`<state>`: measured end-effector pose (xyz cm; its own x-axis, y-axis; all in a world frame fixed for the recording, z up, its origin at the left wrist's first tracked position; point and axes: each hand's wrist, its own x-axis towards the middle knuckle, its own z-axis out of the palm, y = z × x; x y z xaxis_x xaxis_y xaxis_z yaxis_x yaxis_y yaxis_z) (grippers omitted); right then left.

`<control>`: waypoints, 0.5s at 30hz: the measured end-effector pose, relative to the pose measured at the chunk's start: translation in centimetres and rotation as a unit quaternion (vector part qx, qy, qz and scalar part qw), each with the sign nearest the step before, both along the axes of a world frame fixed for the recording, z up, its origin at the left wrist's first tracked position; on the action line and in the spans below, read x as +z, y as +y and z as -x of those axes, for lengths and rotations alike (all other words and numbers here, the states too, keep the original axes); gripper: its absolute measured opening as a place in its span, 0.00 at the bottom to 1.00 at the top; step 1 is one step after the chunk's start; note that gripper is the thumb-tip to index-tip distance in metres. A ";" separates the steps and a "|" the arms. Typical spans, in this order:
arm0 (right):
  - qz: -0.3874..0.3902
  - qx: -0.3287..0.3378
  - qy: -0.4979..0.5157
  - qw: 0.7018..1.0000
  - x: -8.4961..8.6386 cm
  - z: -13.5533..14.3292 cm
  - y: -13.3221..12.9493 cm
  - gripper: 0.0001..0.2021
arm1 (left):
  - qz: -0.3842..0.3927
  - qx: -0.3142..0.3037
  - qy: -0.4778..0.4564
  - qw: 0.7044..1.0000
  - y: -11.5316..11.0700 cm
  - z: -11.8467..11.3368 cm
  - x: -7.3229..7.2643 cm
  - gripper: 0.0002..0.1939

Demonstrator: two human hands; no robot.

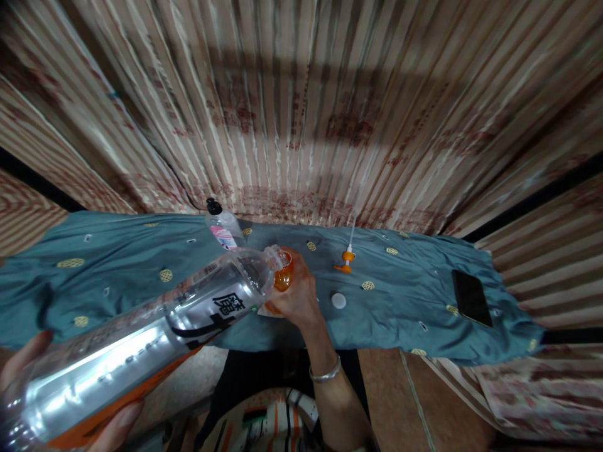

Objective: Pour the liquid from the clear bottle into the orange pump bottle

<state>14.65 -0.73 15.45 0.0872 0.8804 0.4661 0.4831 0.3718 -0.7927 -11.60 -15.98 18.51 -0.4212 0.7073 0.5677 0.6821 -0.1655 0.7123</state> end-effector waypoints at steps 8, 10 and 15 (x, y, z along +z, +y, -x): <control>-0.009 0.010 0.002 1.000 -0.3 0.0 0.1 0.32 | -0.023 -0.002 0.018 1.000 0.4 -0.4 0.6 0.57; -0.005 0.009 -0.007 1.000 -0.3 0.0 0.1 0.32 | -0.025 -0.007 0.015 1.000 0.4 -0.3 0.6 0.55; 0.004 0.007 0.011 1.000 -0.1 0.0 0.1 0.31 | -0.047 -0.011 0.024 0.999 0.4 0.2 0.1 0.57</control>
